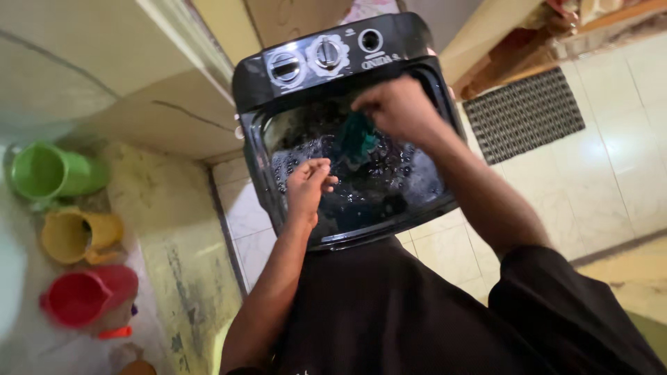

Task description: The person hand-washes several pieces of clothing in a portable washing machine. They pick up garments from a pile on the floor, submerge them in soapy water, agitate them by hand, and then return to the pile to select the next item.

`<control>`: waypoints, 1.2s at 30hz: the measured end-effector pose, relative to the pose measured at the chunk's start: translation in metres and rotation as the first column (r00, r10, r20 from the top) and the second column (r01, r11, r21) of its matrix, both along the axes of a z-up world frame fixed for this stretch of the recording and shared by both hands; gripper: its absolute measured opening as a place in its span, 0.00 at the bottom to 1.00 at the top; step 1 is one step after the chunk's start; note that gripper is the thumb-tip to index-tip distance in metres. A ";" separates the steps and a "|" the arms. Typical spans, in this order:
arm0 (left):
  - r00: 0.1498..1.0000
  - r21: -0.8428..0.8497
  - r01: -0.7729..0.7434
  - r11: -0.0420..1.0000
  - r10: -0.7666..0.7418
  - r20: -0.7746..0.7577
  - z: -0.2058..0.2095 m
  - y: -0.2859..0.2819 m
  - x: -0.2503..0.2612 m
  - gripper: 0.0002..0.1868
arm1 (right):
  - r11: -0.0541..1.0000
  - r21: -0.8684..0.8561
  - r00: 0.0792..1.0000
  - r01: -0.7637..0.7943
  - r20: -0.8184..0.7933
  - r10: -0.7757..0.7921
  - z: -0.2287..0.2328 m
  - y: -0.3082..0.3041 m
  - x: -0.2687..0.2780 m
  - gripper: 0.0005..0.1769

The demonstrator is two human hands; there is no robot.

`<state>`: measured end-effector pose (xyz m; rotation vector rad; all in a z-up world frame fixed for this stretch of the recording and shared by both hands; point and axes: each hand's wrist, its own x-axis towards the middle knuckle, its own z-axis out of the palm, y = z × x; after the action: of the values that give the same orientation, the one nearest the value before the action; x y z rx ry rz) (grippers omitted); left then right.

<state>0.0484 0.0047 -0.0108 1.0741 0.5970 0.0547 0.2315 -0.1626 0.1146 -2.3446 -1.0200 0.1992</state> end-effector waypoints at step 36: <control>0.974 -0.060 -0.215 0.975 0.218 0.057 -0.005 0.002 -0.016 0.07 | 0.917 -0.383 0.993 -0.115 -0.062 0.098 -0.100 0.014 -0.004 0.22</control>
<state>0.0325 0.0072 -0.0161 0.9487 0.6532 0.2605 0.2276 -0.1490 0.0145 -2.6202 -1.1766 0.5338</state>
